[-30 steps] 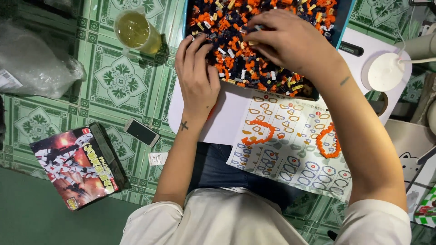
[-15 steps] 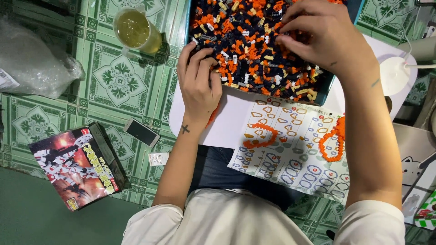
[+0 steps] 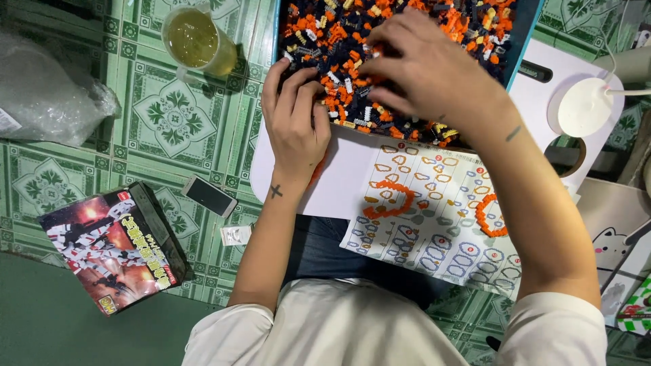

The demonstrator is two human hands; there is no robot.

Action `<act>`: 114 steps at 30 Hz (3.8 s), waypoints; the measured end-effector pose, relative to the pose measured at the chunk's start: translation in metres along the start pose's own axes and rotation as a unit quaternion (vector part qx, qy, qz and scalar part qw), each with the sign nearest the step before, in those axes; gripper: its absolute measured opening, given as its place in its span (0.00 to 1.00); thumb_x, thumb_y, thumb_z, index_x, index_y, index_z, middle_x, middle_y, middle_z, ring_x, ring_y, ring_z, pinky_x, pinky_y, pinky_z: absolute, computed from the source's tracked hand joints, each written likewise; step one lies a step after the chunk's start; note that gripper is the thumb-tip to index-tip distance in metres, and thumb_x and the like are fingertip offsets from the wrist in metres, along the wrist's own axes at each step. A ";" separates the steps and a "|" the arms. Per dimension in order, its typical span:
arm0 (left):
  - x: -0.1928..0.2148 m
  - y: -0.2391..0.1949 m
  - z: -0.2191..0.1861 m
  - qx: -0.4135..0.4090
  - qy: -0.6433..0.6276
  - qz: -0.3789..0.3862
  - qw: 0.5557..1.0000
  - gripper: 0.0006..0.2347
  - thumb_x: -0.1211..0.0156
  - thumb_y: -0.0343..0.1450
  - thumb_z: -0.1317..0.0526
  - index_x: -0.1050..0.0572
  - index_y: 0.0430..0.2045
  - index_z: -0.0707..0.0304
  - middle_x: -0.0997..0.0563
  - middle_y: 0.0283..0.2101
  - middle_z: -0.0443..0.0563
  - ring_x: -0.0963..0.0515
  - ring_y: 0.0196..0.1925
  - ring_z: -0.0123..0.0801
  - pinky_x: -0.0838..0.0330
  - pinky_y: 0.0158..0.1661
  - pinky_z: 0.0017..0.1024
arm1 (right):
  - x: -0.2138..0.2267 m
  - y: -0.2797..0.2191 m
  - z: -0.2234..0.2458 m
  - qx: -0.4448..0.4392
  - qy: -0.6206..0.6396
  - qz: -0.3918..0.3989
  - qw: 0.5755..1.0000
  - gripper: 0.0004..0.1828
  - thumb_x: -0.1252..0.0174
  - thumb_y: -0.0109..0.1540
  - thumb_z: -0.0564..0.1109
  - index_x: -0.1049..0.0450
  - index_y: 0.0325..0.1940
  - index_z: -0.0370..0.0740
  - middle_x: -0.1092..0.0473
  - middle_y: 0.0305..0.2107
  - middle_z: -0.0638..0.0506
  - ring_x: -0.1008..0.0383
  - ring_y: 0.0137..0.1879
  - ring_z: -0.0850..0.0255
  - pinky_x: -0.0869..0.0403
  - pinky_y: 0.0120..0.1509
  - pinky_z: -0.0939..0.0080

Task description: The person assembles small orange plastic bricks by hand, following a printed instruction sheet. They repeatedly pick bricks from a tray, align them to the growing structure, and press them into place. The partially completed orange assembly and instruction sheet remain visible throughout.

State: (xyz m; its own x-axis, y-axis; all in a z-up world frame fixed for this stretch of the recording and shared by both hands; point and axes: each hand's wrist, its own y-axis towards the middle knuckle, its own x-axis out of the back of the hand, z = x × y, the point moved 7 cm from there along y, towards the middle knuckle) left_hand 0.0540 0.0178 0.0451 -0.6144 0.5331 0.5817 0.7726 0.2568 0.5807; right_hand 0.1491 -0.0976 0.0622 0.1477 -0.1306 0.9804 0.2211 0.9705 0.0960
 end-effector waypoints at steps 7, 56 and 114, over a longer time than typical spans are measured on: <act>0.000 -0.001 0.002 0.004 0.006 -0.006 1.000 0.07 0.55 0.64 0.75 0.26 0.24 0.74 0.23 0.37 0.58 0.35 0.54 0.49 0.37 0.53 0.43 | 0.019 -0.018 -0.023 -0.004 0.100 -0.024 0.995 0.10 0.41 0.63 0.38 0.25 0.47 0.31 0.30 0.43 0.41 0.32 0.50 0.46 0.35 0.58 0.48; -0.005 0.040 0.006 -0.050 -0.003 0.257 0.965 0.13 0.36 0.65 0.73 0.26 0.42 0.76 0.26 0.47 0.61 0.31 0.53 0.50 0.35 0.55 0.47 | 0.013 -0.047 -0.001 -0.059 0.010 -0.060 0.996 0.17 0.42 0.66 0.48 0.24 0.51 0.31 0.33 0.52 0.37 0.39 0.63 0.39 0.44 0.69 0.38; 0.011 0.039 0.034 0.030 -0.286 0.025 0.957 0.15 0.61 0.63 0.85 0.25 0.32 0.76 0.24 0.39 0.61 0.23 0.44 0.43 0.28 0.42 0.29 | -0.011 0.026 0.012 -0.077 -0.004 -0.013 0.997 0.08 0.42 0.65 0.41 0.26 0.34 0.33 0.41 0.48 0.37 0.35 0.49 0.43 0.28 0.39 0.50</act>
State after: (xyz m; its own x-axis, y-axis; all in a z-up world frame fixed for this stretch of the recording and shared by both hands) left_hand 0.0829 0.0612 0.0549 -0.4016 0.8957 0.1908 0.8174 0.2566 0.5158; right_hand 0.1417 -0.0681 0.0563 0.1327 -0.1528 0.9793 0.3695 0.9244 0.0942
